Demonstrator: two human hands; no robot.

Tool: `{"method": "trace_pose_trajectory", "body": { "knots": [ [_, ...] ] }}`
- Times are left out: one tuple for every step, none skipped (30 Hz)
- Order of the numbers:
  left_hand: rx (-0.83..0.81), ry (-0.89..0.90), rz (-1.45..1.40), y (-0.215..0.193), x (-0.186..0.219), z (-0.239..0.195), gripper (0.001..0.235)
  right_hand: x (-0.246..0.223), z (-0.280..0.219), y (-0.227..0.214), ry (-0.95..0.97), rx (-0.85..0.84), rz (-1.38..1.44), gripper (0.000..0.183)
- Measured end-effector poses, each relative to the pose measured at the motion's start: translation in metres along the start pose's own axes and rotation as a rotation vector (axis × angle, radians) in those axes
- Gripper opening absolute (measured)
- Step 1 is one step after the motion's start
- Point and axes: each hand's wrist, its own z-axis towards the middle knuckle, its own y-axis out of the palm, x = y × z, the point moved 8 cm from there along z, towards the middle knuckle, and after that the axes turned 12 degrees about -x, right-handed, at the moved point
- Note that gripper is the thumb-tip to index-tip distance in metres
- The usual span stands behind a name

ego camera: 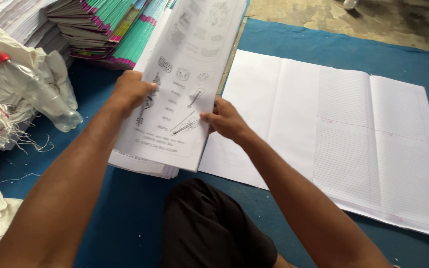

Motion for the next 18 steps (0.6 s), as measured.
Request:
{"method": "trace_pose_trajectory", "body": {
  "knots": [
    [0.001, -0.039, 0.013, -0.008, -0.009, -0.002, 0.029, 0.002, 0.004, 0.009, 0.032, 0.001, -0.035, 0.035],
    [0.001, -0.077, 0.025, -0.013, -0.017, -0.003, 0.029, 0.003, 0.007, 0.016, 0.065, 0.002, -0.07, 0.035],
    [-0.001, -0.095, 0.03, -0.017, -0.024, -0.004, 0.029, 0.002, 0.01, 0.024, 0.051, -0.003, -0.073, 0.035],
    [-0.003, -0.112, 0.035, -0.019, -0.03, -0.004, 0.029, 0.0, 0.013, 0.03, 0.037, -0.008, -0.076, 0.034],
    [-0.006, -0.129, 0.04, -0.022, -0.036, -0.005, 0.029, -0.002, 0.016, 0.037, 0.024, -0.012, -0.079, 0.034],
    [-0.003, -0.132, 0.054, -0.026, -0.042, -0.006, 0.029, -0.002, 0.019, 0.043, 0.035, -0.012, -0.075, 0.035],
    [-0.004, -0.132, 0.064, -0.027, -0.047, -0.005, 0.029, -0.002, 0.022, 0.046, 0.049, -0.007, -0.074, 0.036],
    [-0.005, -0.132, 0.075, -0.028, -0.051, -0.005, 0.029, -0.002, 0.023, 0.049, 0.063, -0.003, -0.072, 0.037],
    [0.002, -0.153, 0.093, -0.028, -0.057, -0.003, 0.029, -0.002, 0.024, 0.051, 0.076, 0.011, -0.104, 0.039],
    [0.009, -0.175, 0.112, -0.028, -0.062, -0.002, 0.03, -0.003, 0.025, 0.052, 0.089, 0.025, -0.136, 0.04],
    [0.016, -0.197, 0.131, -0.029, -0.066, -0.001, 0.03, -0.004, 0.026, 0.053, 0.102, 0.038, -0.167, 0.042],
    [0.023, -0.199, 0.132, -0.029, -0.069, 0.001, 0.03, -0.004, 0.026, 0.054, 0.133, 0.049, -0.187, 0.043],
    [0.029, -0.201, 0.134, -0.028, -0.072, 0.003, 0.03, -0.003, 0.026, 0.055, 0.165, 0.06, -0.208, 0.045],
    [0.036, -0.203, 0.135, -0.028, -0.074, 0.004, 0.03, -0.002, 0.026, 0.055, 0.196, 0.07, -0.228, 0.047],
    [0.025, -0.208, 0.131, -0.027, -0.076, 0.007, 0.031, -0.001, 0.027, 0.056, 0.205, 0.075, -0.251, 0.048],
    [0.014, -0.213, 0.127, -0.025, -0.078, 0.01, 0.031, -0.001, 0.028, 0.056, 0.215, 0.08, -0.274, 0.049],
    [0.006, -0.219, 0.124, -0.025, -0.079, 0.012, 0.032, 0.0, 0.029, 0.057, 0.222, 0.084, -0.297, 0.05],
    [0.014, -0.228, 0.144, -0.025, -0.08, 0.013, 0.033, -0.001, 0.029, 0.058, 0.221, 0.094, -0.364, 0.053]
  ]
}}
